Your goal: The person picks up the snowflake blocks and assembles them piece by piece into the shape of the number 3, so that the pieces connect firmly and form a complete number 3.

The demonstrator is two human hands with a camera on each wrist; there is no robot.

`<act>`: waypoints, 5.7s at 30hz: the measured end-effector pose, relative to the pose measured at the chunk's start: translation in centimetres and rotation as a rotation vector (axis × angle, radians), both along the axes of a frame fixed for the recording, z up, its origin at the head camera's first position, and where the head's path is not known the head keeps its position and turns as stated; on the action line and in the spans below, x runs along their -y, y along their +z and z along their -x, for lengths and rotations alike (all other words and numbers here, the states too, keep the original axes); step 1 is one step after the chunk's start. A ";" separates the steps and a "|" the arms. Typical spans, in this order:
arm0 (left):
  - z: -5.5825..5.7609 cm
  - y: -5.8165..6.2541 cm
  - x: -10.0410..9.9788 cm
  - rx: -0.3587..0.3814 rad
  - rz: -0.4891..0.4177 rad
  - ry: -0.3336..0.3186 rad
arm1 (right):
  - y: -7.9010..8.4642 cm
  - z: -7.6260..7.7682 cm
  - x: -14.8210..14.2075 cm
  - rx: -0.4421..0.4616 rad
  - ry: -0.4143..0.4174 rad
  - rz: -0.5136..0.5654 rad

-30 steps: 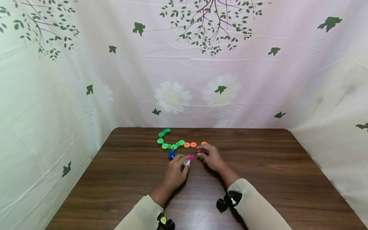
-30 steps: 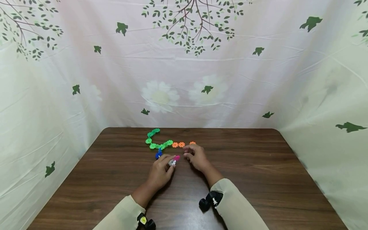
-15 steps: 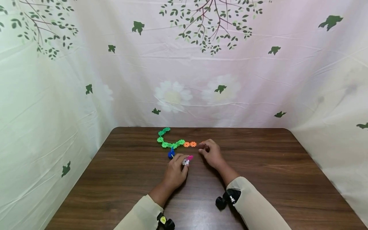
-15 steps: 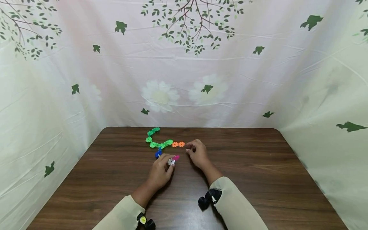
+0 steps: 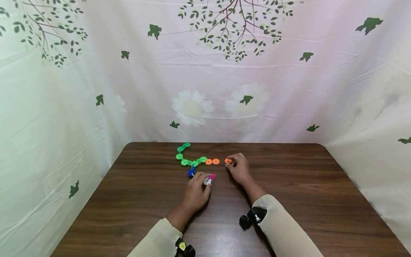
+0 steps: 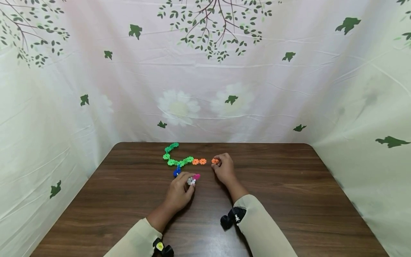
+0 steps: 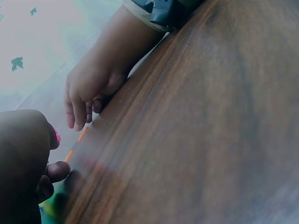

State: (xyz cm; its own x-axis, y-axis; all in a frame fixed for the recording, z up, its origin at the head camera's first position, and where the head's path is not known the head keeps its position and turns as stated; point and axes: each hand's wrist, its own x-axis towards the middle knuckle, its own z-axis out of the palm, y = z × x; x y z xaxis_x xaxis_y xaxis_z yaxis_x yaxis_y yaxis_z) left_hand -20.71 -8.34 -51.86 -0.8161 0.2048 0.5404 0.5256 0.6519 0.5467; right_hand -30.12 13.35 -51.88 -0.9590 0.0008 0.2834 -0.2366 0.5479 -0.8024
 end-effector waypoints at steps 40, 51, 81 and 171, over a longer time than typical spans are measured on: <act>0.0 -0.1 0.1 0.019 -0.012 -0.029 | 0.9 0.4 -0.4 0.227 -0.055 0.074; 0.0 0.0 0.1 0.088 -0.013 -0.030 | 0.5 -0.6 0.0 0.140 0.029 0.194; 0.3 -0.5 0.2 -0.017 -0.020 -0.061 | 0.3 -3.4 0.1 0.105 0.279 0.070; 0.1 0.3 0.1 0.099 0.013 -0.052 | 1.0 -4.3 0.4 0.236 0.460 0.250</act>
